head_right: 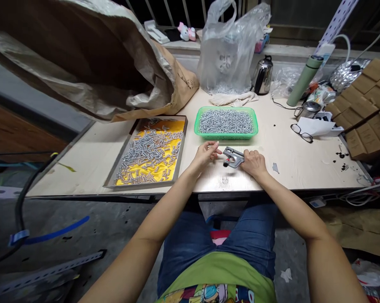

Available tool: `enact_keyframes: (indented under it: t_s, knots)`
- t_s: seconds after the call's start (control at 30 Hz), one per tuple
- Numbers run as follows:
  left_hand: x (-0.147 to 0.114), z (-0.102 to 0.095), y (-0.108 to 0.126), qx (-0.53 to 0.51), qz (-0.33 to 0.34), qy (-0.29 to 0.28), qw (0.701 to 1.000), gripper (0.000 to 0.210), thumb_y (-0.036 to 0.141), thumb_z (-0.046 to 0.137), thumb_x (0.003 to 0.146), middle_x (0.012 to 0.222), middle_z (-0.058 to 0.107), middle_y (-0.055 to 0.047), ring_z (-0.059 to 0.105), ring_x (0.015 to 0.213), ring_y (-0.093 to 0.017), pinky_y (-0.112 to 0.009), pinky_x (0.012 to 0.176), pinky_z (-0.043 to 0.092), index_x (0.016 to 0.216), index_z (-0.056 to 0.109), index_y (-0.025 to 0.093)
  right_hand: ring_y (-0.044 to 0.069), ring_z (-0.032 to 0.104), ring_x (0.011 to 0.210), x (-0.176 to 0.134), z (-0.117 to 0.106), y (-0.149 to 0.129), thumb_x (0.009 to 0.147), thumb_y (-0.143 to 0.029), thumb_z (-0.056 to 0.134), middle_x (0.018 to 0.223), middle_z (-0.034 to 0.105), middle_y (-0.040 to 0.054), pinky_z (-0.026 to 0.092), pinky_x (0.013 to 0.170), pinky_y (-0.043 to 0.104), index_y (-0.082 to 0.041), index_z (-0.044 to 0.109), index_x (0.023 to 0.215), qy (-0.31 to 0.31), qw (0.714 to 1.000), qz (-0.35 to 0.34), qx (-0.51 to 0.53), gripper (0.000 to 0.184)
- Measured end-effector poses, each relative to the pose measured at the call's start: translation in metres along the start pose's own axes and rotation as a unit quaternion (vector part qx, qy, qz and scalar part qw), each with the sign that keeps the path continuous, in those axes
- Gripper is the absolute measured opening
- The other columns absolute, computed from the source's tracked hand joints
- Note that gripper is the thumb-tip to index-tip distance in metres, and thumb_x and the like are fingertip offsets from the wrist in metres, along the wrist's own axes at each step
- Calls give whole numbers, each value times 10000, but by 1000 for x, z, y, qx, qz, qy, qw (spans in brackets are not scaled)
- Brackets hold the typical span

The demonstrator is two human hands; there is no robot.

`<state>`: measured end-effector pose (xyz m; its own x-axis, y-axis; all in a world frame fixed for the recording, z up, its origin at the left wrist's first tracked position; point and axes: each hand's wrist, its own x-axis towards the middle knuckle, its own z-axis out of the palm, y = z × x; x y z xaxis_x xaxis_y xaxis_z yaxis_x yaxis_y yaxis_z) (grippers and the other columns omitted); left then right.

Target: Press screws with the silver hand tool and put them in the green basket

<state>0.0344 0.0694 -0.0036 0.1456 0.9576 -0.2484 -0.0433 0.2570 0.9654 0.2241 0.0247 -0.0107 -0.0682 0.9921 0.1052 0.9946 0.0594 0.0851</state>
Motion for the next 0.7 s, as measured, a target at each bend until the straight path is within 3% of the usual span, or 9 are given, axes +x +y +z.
enact_keyframes:
  t_s: [0.07, 0.13, 0.23, 0.4, 0.53, 0.7]
  knots:
    - [1, 0, 1, 2, -23, -18, 1000, 445, 562, 640, 782, 603, 633, -40, 510, 471, -74, -185, 442, 322, 797, 602, 119, 240, 582, 732, 4, -4, 1, 880, -360, 397, 779, 686, 146, 331, 597, 298, -119, 649, 928, -41, 999, -8, -11, 353]
    - [-2, 1, 2, 15, -62, -77, 995, 493, 591, 616, 782, 561, 620, -60, 517, 462, -81, -195, 436, 318, 657, 600, 115, 230, 582, 726, 9, -9, 3, 875, -353, 395, 783, 689, 142, 314, 592, 289, -122, 647, 930, -50, 999, -15, -15, 346]
    - [-7, 4, 3, 30, -83, -147, 985, 440, 520, 693, 734, 494, 573, -28, 459, 423, -62, -200, 422, 284, 595, 623, 109, 257, 567, 836, 19, -15, 7, 859, -373, 416, 882, 681, 171, 352, 653, 311, -102, 629, 985, 12, 999, -26, -18, 367]
    - [-6, 5, -2, 44, -42, -161, 985, 293, 344, 801, 621, 448, 496, 32, 365, 408, -36, -209, 427, 260, 557, 631, 114, 308, 495, 1029, 28, -9, 6, 819, -441, 485, 1105, 621, 210, 359, 934, 446, -93, 634, 963, 144, 989, -40, 6, 404]
    - [-2, 5, -10, 63, -18, -103, 992, 264, 267, 799, 603, 461, 501, 26, 375, 433, -44, -221, 454, 283, 507, 602, 119, 348, 397, 1214, 27, 10, 3, 835, -492, 451, 1304, 523, 227, 211, 1090, 564, -79, 613, 1067, 188, 981, -24, 36, 500]
    - [5, 3, -4, 71, 87, 58, 992, 195, 274, 713, 700, 556, 587, 0, 509, 554, -101, -237, 552, 386, 585, 638, 135, 350, 392, 1239, 25, 21, 3, 848, -534, 427, 1296, 524, 249, 219, 1102, 573, -45, 616, 1081, 189, 980, -12, 60, 573]
